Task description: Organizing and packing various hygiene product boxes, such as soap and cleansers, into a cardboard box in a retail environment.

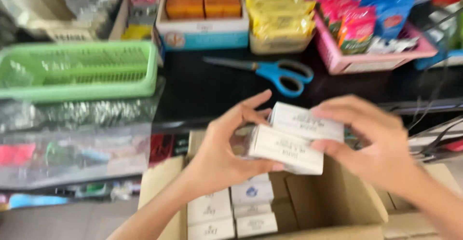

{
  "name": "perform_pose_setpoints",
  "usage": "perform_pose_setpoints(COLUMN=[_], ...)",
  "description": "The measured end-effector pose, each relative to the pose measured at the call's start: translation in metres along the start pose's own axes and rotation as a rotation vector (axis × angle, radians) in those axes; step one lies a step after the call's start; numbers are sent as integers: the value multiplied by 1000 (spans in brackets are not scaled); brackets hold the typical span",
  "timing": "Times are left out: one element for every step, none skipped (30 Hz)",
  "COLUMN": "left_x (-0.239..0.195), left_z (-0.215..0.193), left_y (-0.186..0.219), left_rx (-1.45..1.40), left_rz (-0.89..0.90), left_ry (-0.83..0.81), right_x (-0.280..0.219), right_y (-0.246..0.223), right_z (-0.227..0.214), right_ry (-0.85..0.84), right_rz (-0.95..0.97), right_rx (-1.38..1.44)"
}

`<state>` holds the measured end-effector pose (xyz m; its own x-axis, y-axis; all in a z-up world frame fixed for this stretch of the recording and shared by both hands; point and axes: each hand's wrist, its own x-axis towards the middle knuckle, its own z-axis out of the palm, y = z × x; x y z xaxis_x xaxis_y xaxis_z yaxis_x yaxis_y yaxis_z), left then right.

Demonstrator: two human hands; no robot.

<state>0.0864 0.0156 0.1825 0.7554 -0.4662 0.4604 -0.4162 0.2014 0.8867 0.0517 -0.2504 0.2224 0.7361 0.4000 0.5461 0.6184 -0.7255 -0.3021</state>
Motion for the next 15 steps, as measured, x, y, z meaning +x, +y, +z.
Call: perform_pose_setpoints(left_x=[-16, -30, -42, -53, -67, -80, -91, -101, -112, -124, -128, -131, -135, -137, -139], left_z=[4, 5, 5, 6, 5, 4, 3, 1, -2, -6, -9, -12, -14, -13, -12], left_y=[-9, -17, -24, -30, -37, -43, -48, -56, -63, -69, -70, -71, -72, -74, -77], left_rx=[-101, -110, -38, 33, 28, 11, -5, -8, -117, -225, -224, -235, -250, -253, -285], left_rz=[-63, -86, -196, -306, -316, -363, -408, -415, -296, -175, -180, -149, -121, -128, -118], left_ry=[-18, -3, 6, 13, 19, 48, 75, 81, 143, 204, 210, 237, 262, 266, 278], right_x=[-16, -29, -43, -56, -69, -83, -96, -105, -115, -124, -117, -109, -104, -108, -114], right_y=[-3, 2, 7, 11, 24, 38, 52, 62, 71, 80, 67, 54, 42, 39, 36], right_z=[14, 32, 50, 67, 84, 100, 115, 128, 142, 157, 160, 162, 163, 168, 172], right_ry=[-3, -26, -9, 11, 1, -33, -65, -73, -194, -320, -326, -454, -572, -579, -633], right_rz=[112, 121, 134, 150, 156, 229, 301, 305, 488, 669, 669, 403, 141, 145, 231], right_rx=[93, 108, 333, 559, 565, 665, 762, 767, 804, 835, 839, 625, 405, 409, 369])
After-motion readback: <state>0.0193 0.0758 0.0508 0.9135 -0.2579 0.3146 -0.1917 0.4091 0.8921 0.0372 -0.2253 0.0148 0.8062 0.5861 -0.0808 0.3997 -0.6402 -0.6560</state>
